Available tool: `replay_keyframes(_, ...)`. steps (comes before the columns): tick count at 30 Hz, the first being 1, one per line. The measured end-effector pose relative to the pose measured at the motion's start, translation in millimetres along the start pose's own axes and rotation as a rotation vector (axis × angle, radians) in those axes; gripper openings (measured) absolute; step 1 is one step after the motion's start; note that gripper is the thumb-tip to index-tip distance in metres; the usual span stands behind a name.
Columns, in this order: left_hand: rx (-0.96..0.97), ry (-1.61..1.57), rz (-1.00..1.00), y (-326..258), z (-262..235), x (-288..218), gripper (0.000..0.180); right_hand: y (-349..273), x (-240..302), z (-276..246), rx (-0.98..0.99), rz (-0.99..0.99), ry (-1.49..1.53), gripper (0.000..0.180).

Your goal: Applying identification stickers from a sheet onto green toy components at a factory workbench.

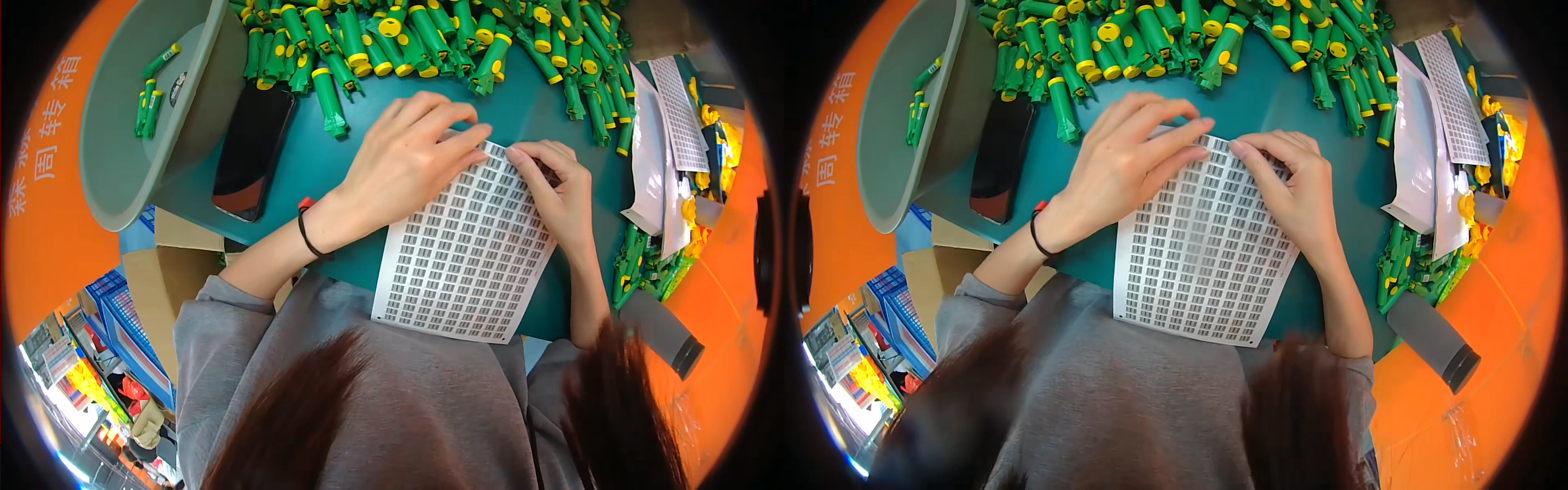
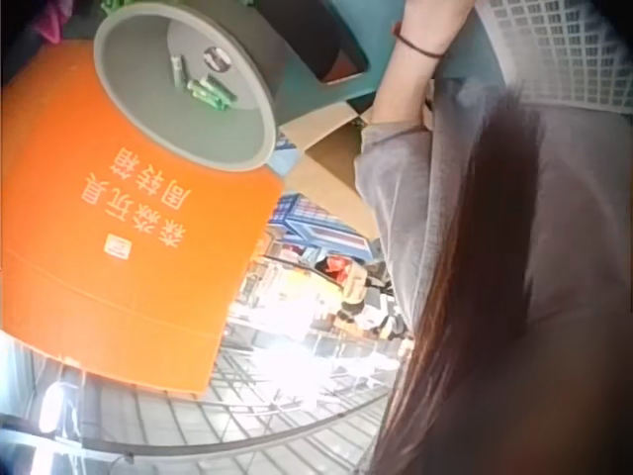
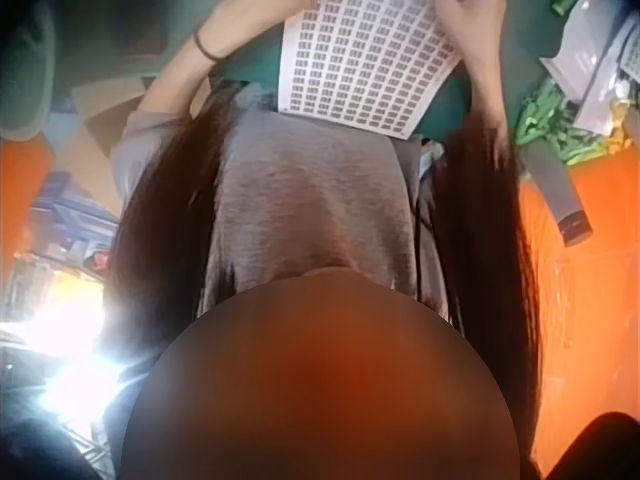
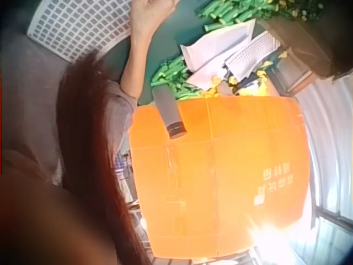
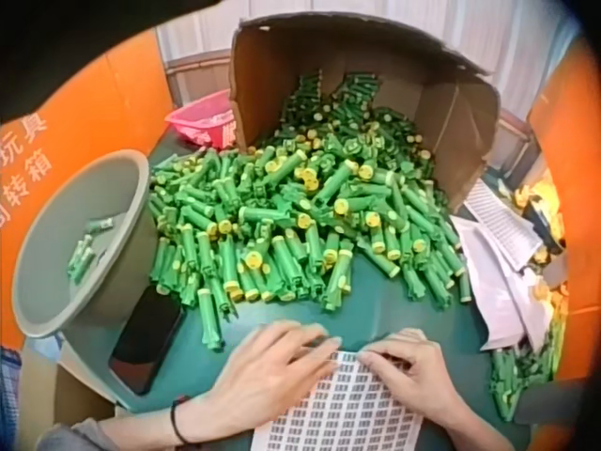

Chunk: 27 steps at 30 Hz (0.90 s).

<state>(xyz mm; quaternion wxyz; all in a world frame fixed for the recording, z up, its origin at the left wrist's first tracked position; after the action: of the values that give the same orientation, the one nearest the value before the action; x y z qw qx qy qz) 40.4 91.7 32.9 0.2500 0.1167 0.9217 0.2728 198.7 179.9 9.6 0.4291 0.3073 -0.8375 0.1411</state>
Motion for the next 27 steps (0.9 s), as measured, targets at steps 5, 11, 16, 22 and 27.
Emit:
replay_keyframes(5,-0.033,0.014,0.077,-11.9,7.3,0.5,0.028,-4.2,-3.5,1.9,-0.007,0.013,0.026,0.015)
replay_keyframes(11,-0.103,-0.111,-0.089,-7.3,5.6,10.4,0.026,-0.4,-0.9,1.8,-0.019,0.01,0.046,0.015)
replay_keyframes(16,-0.105,0.012,0.032,-12.5,7.6,10.0,0.028,2.5,-2.4,5.2,-0.026,-0.016,0.042,0.015)
replay_keyframes(22,-0.124,-0.034,0.043,-14.3,5.8,11.3,0.027,4.6,-6.1,9.1,-0.026,0.026,0.044,0.015)
replay_keyframes(27,-0.139,-0.123,0.015,-11.0,7.4,12.0,0.017,25.0,4.7,-2.3,-0.065,-0.1,-0.079,0.015)
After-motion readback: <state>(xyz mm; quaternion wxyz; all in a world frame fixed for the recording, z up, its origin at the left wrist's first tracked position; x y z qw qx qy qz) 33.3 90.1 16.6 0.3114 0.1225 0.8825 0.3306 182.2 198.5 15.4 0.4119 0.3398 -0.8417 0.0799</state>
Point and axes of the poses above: each hand's wrist, its own y-axis towards the middle knuckle, its own z-axis out of the palm, x = y × z, the point moved 7 cm from there along y, towards the middle knuckle, and after that the axes turned 2 degrees about y, right-handed, at the moved point
